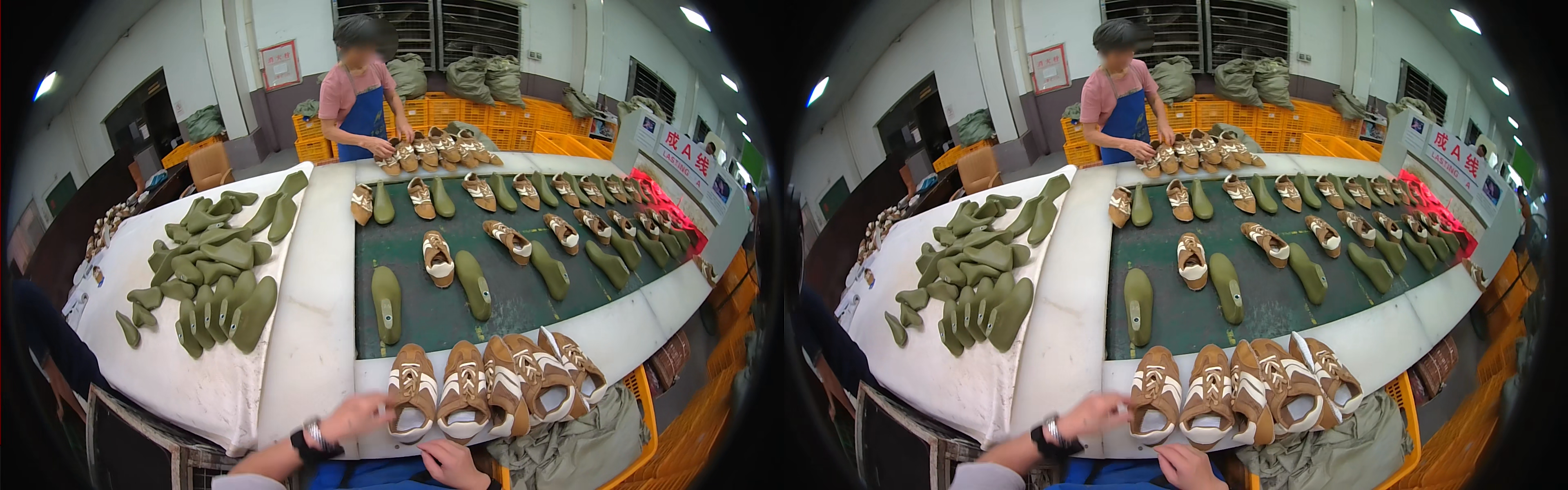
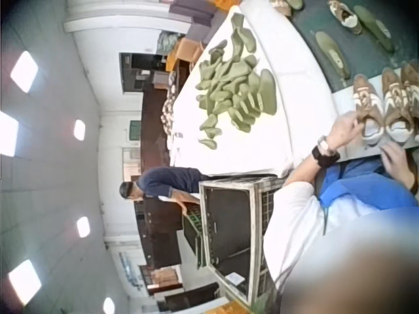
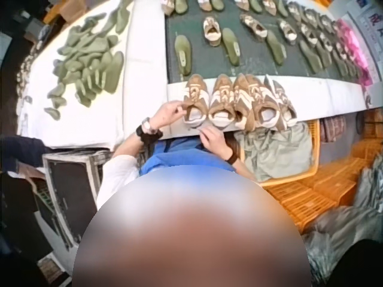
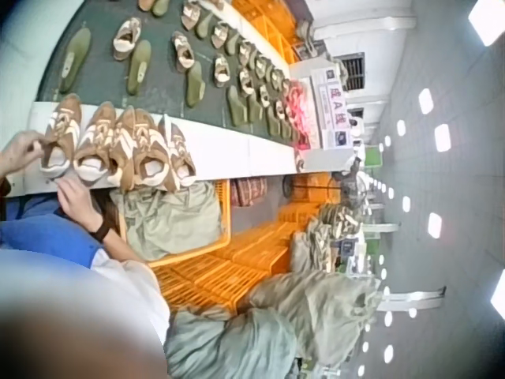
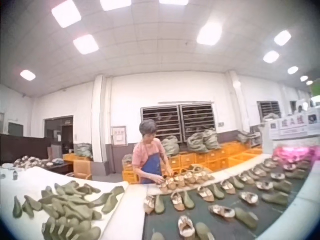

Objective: The person inserts green shoe lasts into brown and white sneakers on a factory table. They repeatedly pick up a last, place it inside a shoe, and set the assembled unit on the table. A coworker across the table performs similar assembly actions.

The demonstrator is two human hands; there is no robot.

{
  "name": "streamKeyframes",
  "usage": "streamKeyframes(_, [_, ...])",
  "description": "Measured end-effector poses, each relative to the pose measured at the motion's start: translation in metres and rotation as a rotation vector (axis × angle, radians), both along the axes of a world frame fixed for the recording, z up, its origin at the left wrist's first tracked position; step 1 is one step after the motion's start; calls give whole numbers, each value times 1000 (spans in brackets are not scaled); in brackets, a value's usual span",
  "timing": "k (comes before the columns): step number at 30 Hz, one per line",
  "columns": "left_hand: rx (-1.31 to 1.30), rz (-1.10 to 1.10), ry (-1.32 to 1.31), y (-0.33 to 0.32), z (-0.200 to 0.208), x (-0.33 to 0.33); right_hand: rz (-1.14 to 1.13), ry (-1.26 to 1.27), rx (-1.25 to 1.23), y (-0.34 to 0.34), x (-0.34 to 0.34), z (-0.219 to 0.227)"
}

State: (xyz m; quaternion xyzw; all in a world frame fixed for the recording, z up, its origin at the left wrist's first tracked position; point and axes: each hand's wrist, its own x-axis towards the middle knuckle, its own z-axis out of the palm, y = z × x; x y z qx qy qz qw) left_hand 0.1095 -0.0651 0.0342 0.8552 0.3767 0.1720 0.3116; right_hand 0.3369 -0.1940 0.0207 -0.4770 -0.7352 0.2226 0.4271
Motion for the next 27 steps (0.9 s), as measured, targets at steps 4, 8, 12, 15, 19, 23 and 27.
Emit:
streamKeyframes(4, [56, 44, -64, -72, -19, 17, 85, -92, 5, 10, -10, -4])
streamKeyframes(8, [75, 8, 24, -74, -43, 16, 103, -100, 76, 16, -21, 1])
streamKeyframes(12, [80, 28, 29, -77, -30, 3, 43, -72, 96, 15, -25, 6])
streamKeyframes(15, [6, 182, -139, -88, 5, -18, -10, 19, -1, 10, -28, 5])
streamKeyframes(19, [-88, 349, -280, -101, 44, -31, 97, 370, -438, 13, -39, -5])
streamKeyframes(23, [-46, 218, -341, -109, 51, -25, 411, 509, -394, 27, -43, -13])
streamKeyframes(27, [-229, 129, -352, -104, 41, -19, 745, 492, -777, 39, -33, -12])
